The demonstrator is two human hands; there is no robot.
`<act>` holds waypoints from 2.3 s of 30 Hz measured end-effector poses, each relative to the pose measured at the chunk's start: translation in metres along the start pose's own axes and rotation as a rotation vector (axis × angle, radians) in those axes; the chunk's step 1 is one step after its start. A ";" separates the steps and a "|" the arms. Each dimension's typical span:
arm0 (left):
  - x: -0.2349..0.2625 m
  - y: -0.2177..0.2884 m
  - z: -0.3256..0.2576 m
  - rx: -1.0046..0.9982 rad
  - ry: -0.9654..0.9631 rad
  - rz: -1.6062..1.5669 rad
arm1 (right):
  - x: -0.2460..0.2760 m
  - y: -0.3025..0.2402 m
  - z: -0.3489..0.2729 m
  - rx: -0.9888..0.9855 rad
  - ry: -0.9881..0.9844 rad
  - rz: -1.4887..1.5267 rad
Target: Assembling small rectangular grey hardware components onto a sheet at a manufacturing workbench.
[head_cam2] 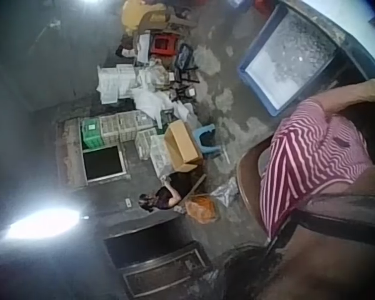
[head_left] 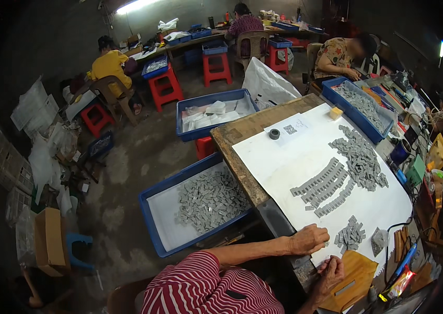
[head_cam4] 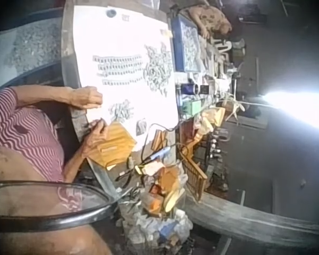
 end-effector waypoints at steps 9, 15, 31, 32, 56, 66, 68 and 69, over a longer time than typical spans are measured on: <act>0.009 -0.023 -0.006 0.142 0.019 0.018 | 0.002 0.008 -0.002 0.015 -0.022 -0.006; 0.014 -0.030 -0.010 0.185 0.057 0.046 | 0.001 0.012 -0.001 0.016 -0.024 -0.025; 0.015 -0.040 -0.014 0.236 0.057 0.069 | 0.002 0.015 0.002 -0.005 -0.010 -0.048; 0.015 -0.038 -0.015 0.240 0.056 0.070 | 0.003 0.015 0.001 -0.004 -0.014 -0.048; 0.032 -0.050 -0.019 0.233 0.073 0.042 | -0.007 -0.011 -0.014 -0.014 0.062 -0.130; 0.029 -0.055 -0.009 0.252 0.014 0.035 | -0.008 -0.007 -0.032 -0.026 0.042 -0.189; 0.028 -0.055 -0.004 0.238 0.017 0.040 | -0.008 -0.007 -0.036 -0.021 0.028 -0.234; 0.028 -0.054 -0.002 0.227 0.023 0.051 | -0.009 -0.006 -0.039 -0.018 0.022 -0.252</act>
Point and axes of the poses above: each hand's wrist, its own z-axis towards the middle knuckle, its own x-axis out of the back of the hand, y = z × x, the point moved 1 cm from there along z, towards the middle knuckle, and after that the axes turned 15 degrees about -y, right-handed, at the moved point
